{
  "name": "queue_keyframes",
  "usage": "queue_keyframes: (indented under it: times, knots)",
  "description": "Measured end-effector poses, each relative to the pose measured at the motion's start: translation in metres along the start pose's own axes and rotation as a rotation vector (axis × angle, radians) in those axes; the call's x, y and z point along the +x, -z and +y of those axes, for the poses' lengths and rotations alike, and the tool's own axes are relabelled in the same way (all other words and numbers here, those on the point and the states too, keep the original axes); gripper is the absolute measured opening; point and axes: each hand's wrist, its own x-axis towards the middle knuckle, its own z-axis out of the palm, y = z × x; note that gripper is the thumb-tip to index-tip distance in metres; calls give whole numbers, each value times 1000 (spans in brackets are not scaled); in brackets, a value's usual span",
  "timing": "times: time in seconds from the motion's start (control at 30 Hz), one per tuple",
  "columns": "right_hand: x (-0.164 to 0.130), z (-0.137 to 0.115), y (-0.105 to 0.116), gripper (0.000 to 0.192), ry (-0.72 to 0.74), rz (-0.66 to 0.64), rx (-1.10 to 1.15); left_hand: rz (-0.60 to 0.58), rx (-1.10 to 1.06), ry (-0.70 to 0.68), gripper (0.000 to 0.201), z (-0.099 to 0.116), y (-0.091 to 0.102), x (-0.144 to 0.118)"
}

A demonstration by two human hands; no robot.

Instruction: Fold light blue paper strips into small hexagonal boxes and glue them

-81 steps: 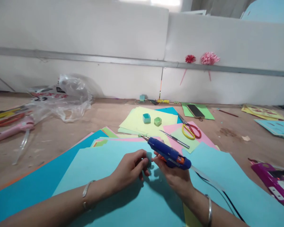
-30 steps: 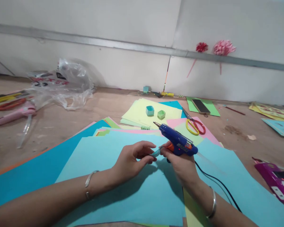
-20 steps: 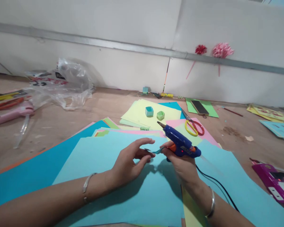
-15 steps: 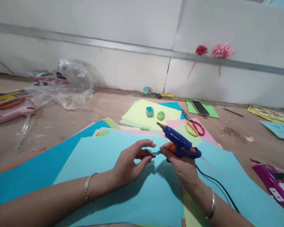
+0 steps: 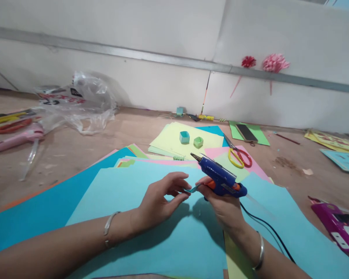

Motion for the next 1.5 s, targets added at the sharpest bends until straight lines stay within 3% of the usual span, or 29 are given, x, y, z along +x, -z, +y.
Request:
queue_keyframes:
  times: [0.3,0.57,0.73,1.0,1.23,1.5]
  knots:
    - [-1,1,0,22,-68,-41,114,42,-14,37,27,-1,2,2]
    - [-1,11,2,17,-75,-79,62,-15,-5,-42,22,3,1,-1]
    - [-1,2,-1,21,-93,-103,11,50,23,-10,17,3,2,2]
    - [-1,-4,-4,16,-77,-116,-22,73,28,-104,9,-3,2,2]
    - [-3,5,0,22,-106,-91,-63,15,50,-18,4,-7,4,6]
    - [-4,-1,-1,23,-64,-38,-118,-4,-91,104,11,-7,-2,5]
